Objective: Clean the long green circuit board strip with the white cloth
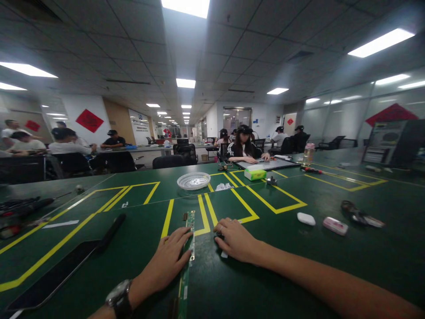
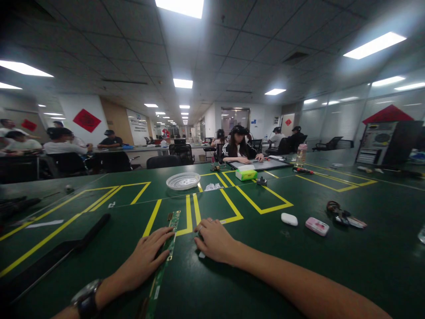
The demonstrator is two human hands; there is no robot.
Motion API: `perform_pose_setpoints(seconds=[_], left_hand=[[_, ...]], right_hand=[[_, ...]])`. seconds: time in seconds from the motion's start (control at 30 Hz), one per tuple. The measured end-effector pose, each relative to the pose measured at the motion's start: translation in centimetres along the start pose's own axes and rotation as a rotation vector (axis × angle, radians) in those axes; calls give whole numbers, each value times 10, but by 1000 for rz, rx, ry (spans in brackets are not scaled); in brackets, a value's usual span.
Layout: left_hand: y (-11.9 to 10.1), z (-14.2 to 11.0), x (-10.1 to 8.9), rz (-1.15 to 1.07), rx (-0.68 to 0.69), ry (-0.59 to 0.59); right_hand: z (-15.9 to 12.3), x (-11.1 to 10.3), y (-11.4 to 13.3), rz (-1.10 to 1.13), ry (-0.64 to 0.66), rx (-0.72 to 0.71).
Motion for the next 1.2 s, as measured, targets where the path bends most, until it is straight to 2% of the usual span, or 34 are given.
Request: perform_pose_setpoints(seconds=[0.13,0.27,0.4,0.57,1.2], left_hand=[[-1,-1,-1,7,11,-6],[-6,-2,-2,-25,37,27],[-9,-2,-4,-25,53,43],[-11,-2,-5,-24,52,77],[-19,-2,-11,-16,52,107]], right_hand=[[-2,2,-9,56,-15,65],[0,5,-9,112,-20,48],[-1,4,2,237,-13,-59],[-7,5,24,367,66,-247],[-4,1,44,361,134,-296]])
Point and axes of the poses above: each hand's wrist, its own z-axis towards the middle knuckle, its own x-axis out of the palm, y = z × x, the point moved 8 cm from there along z, towards the middle knuckle, and after that the axes turned 9 degrees about x, right-handed, at the moved point
